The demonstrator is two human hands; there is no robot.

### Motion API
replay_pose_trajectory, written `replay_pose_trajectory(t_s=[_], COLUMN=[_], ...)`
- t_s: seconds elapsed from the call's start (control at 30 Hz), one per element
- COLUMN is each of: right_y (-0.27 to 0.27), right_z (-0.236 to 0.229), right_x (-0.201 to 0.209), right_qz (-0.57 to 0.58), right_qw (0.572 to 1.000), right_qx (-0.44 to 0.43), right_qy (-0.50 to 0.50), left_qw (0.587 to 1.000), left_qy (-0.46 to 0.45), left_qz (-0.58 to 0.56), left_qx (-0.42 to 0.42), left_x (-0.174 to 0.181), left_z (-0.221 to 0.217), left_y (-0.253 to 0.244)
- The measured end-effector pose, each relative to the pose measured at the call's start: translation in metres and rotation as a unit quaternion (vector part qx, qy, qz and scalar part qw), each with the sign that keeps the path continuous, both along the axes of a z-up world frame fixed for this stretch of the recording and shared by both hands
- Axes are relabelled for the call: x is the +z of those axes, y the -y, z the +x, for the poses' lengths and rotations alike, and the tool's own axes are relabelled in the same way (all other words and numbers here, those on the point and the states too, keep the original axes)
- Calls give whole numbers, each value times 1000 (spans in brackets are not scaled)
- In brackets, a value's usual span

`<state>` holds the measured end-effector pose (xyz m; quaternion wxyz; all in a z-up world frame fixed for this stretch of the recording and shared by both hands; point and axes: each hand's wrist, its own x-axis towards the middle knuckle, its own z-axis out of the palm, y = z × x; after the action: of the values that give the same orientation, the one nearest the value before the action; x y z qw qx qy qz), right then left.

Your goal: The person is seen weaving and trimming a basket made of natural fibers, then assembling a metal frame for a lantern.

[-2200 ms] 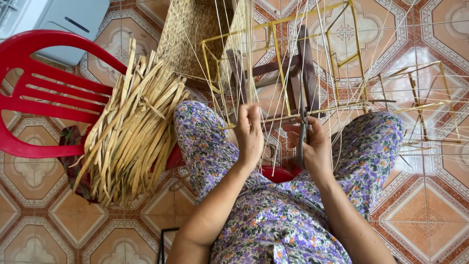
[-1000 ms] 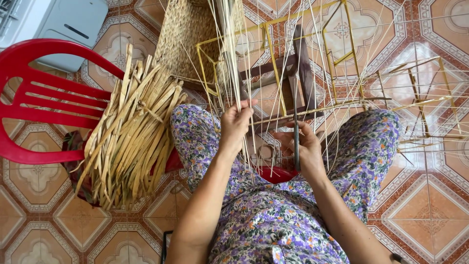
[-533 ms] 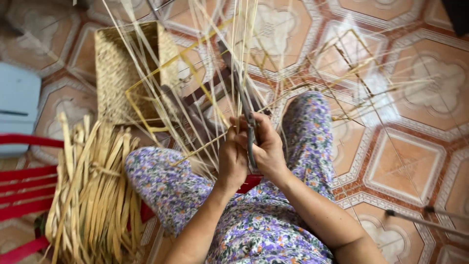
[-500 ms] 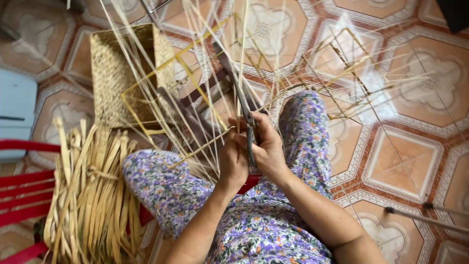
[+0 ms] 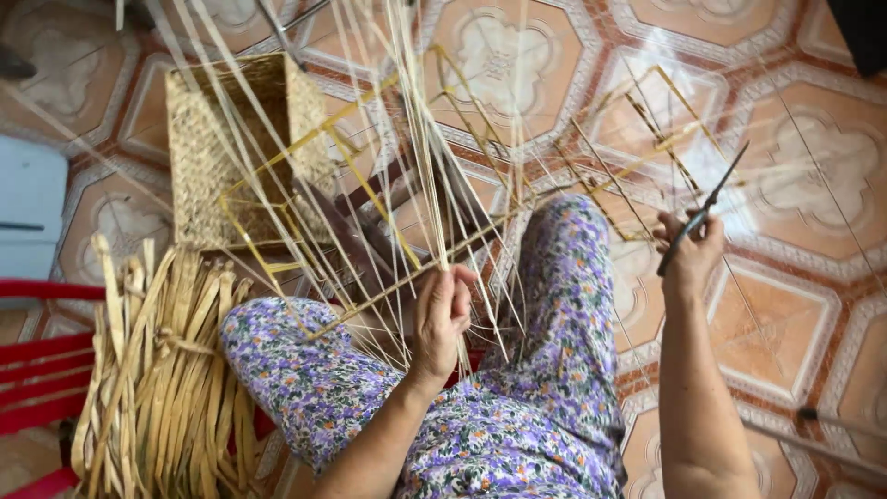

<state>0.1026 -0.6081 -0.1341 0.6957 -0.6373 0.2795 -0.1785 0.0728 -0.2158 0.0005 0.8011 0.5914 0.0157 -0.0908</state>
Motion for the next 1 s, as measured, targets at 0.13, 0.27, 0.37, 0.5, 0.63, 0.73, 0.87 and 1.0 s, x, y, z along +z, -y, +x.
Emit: replay_pose_trajectory(t_s=[0.13, 0.27, 0.37, 0.5, 0.63, 0.73, 0.87, 1.0], right_y=[61, 103, 115, 129, 143, 160, 77, 12], right_z=[12, 25, 43, 62, 69, 69, 46, 19], right_x=[-134, -219, -238, -260, -278, -298, -203, -126], right_qz=[-194, -376, -404, -409, -434, -436, -1, 207], right_qw=[969, 905, 874, 833, 819, 786, 937, 906], right_qx=[29, 95, 122, 134, 158, 220, 158, 205], right_qy=[-148, -174, -241, -348, -341, -379, -311, -308], left_qw=[999, 999, 998, 998, 996, 997, 997, 996], left_qy=[-22, -10, -3, -32, -66, -47, -32, -34], left_qz=[-35, -11, -11, -26, -26, -24, -10, -40], left_qx=[28, 52, 57, 57, 51, 53, 73, 69], left_x=[16, 18, 12, 8, 5, 1, 0, 10], left_z=[4, 0, -2, -3, -3, -1, 0, -1], left_y=[-3, -13, -17, -20, -22, -21, -16, -16])
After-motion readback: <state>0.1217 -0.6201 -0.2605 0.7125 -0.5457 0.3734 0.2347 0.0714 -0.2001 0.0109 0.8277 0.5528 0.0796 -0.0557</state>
